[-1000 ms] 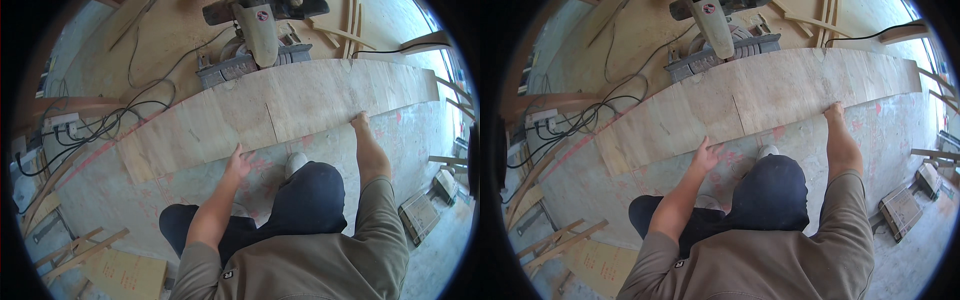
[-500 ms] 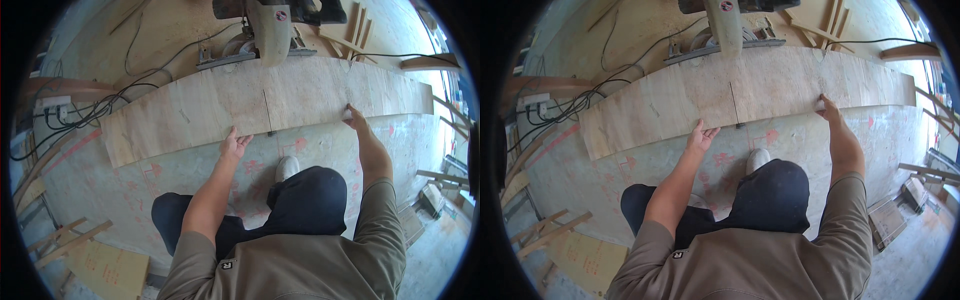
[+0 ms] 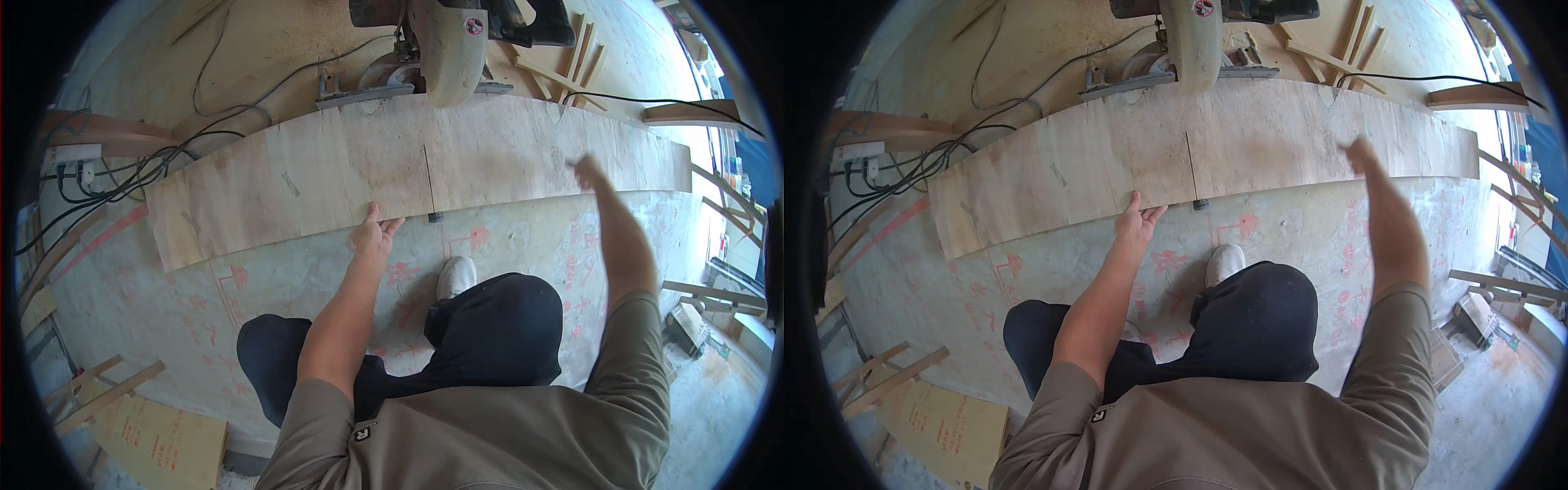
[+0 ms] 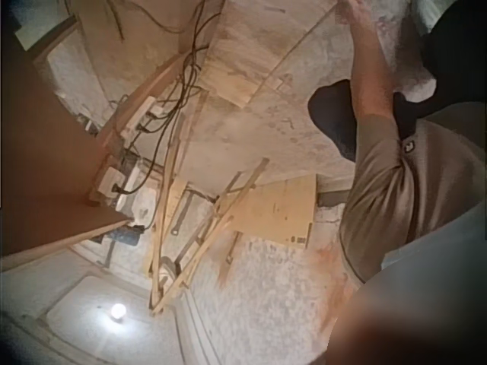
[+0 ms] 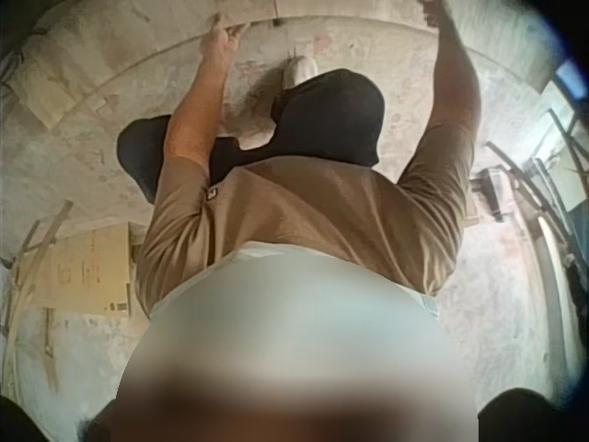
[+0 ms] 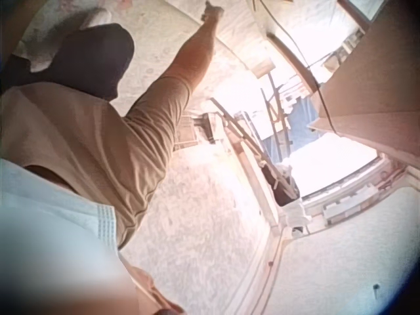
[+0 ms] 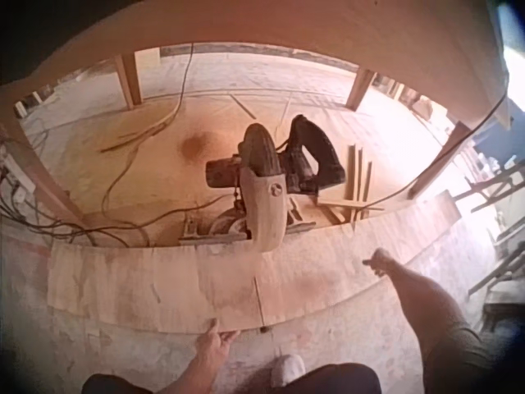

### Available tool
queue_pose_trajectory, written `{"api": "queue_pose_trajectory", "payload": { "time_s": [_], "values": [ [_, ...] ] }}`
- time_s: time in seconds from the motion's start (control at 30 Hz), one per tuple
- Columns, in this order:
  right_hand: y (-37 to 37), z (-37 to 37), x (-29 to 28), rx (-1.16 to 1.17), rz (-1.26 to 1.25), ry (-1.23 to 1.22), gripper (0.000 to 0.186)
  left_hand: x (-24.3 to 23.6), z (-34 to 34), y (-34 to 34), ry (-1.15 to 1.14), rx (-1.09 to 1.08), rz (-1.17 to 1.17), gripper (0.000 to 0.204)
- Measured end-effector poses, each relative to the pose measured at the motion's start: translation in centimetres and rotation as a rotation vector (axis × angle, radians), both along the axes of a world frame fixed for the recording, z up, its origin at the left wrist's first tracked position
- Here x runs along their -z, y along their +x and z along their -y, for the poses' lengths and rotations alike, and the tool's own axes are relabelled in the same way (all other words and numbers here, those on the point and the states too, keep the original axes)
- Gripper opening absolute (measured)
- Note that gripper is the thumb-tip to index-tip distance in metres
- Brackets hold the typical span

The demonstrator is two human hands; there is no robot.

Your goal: Cutting a thin plywood board using a miter saw.

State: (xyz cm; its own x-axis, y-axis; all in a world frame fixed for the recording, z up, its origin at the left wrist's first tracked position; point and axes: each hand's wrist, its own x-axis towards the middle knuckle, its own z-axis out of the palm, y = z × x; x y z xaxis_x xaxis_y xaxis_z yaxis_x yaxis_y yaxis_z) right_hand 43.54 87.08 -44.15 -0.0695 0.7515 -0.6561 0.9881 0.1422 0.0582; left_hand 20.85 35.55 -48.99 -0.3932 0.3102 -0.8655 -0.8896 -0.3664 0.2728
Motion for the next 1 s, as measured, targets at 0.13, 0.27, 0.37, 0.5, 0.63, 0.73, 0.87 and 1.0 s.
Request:
{"api": "queue_pose_trajectory", "payload": {
  "time_s": [0.13,0.27,0.37,0.5,0.63,0.73,0.87,1.0],
  "values": [
    [-12.9,-10.1,-15.8,-0.962,-0.718,0.122,0.035,-0.3,-2.0,1.3,0.025,0.004,0.014,0.04],
    [-34.4,6.0,-28.0,-0.549,-0.868,0.053,0.056,-0.5,1.7,-0.5,-0.016,-0.039,-0.002,0.041],
    [-38.9,5.5,-30.5,-0.941,-0.111,0.248,0.069,0.0,-0.7,0.7,0.044,-0.007,0.006,0.04],
    [-35.9,9.8,-29.2,-0.56,-0.56,0.235,0.043,0.3,-0.3,0.6,0.029,-0.026,0.048,0.039],
    [-30.1,16.3,-25.9,-0.361,-0.787,0.268,0.034,1.1,0.4,0.4,0.013,-0.056,0.03,0.036],
    [-26.1,17.1,-23.0,-0.21,-0.995,0.214,0.039,1.0,-1.1,0.8,0.02,-0.064,0.036,0.034],
    [-22.8,19.5,-21.0,0.048,-1.17,0.016,0.053,0.3,-1.3,1.3,0.004,-0.094,0.054,0.032],
    [-21.9,21.1,-19.6,0.142,-1.229,-0.067,0.065,0.1,-1.0,1.0,-0.04,-0.108,0.071,0.032]
  ]
}}
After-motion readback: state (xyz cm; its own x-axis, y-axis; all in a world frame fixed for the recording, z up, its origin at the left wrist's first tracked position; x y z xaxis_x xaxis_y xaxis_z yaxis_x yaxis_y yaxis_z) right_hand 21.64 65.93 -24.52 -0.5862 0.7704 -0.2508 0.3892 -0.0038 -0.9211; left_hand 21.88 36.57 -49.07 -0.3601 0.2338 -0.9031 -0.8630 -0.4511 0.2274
